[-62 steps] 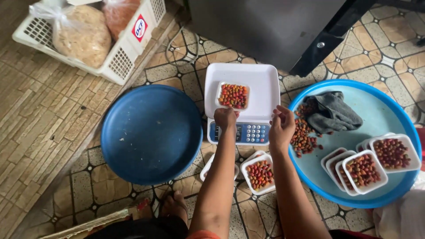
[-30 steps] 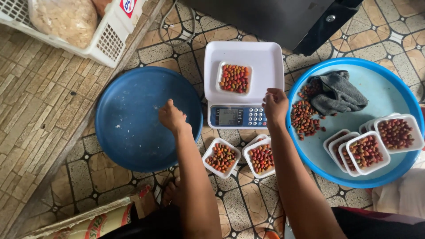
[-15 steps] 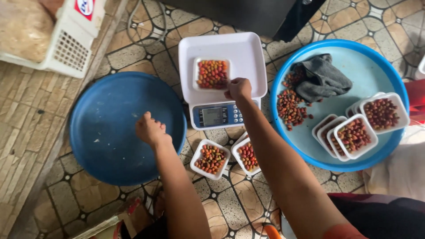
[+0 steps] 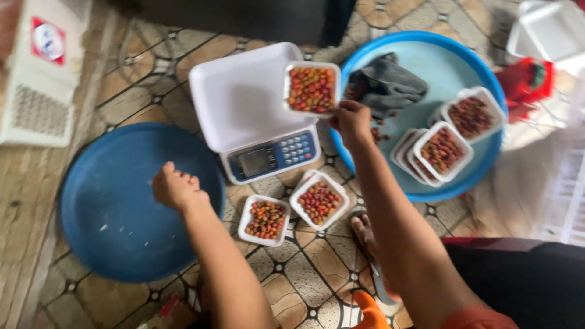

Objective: Two people are weighing small trays of red fruits on a digital scale and organizing them on larger blue trays on the floor.

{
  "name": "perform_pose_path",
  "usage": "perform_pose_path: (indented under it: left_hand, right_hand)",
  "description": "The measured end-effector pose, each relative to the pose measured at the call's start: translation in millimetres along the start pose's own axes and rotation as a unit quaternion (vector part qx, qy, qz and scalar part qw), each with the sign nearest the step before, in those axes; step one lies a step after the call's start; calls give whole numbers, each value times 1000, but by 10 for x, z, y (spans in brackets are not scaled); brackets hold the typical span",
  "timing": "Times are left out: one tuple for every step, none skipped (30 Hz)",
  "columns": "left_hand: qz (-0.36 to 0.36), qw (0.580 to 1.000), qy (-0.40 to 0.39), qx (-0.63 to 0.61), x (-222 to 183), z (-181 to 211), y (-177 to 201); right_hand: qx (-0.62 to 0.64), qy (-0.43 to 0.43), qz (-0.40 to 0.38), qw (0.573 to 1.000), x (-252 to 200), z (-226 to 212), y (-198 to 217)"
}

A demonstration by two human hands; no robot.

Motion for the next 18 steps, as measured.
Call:
perform_pose_path:
  left_hand:
    - [-9,1000,-2,16,12,-41,-15]
    - [-19,999,-5,32,23,-85,-36]
    - [-28,999,-1,37,-98,-86,-85]
    - [-26,999,-2,42,-217,-80,-127]
    - [-24,999,-4,47,-328,-59,-163]
    - [-32,998,-2,51,-370,-103,-205]
    - [-34,998,-7,57,-414,-141,-236]
    - [-35,997,-11,62,-453,-183,-270]
    - [-41,997,-9,67,-513,-233,-314]
    - [-51,996,-10,74,-568,-282,-363]
    - [-61,995,-11,81,-619,-327,-414]
    - [-67,994,-9,85,-728,-359,-454]
    - [-73,992,-13,100,-829,-380,-495]
    - [-79,990,-17,114,-921,-399,-537]
    - [-80,990,-17,117,-928,-454,-579]
    - [-81,989,-16,119,-926,-507,-621]
    - [-81,989,-16,121,-922,-561,-647]
    - [-80,989,-15,124,-936,-598,-658]
  right_hand:
    - [4,19,27,999,-17,-170,317]
    - [8,37,54,998,-41,-341,634]
    - [8,39,65,997,39,-390,927]
    - [18,40,111,993,106,-439,1247]
    - [29,41,156,987,167,-489,1545]
    - [30,43,165,985,367,-366,1888]
    - [19,45,198,979,551,-233,2253]
    - [9,48,232,972,729,-96,2622]
    - [9,47,239,970,748,-42,2887]
    - [-11,47,273,961,752,11,3167]
    - [-32,45,305,951,757,65,3436]
    - [-31,45,312,948,710,63,3548]
    - [-35,31,332,942,670,69,3646]
    - [-38,17,352,935,630,78,3732]
    - [-38,15,354,934,674,181,3800]
    - [-8,5,361,933,715,303,3860]
    - [22,-6,366,930,750,429,3915]
    - [20,-8,368,930,734,478,3944]
Point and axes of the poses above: each hand's wrist, its own x-axis towards the middle knuckle, its own y-axis out of the back of the hand, z = x × y, the point moved 4 cm from there along x, towards the middle knuckle, and after that the axes turned 9 degrees about y, right-handed, at the moved point
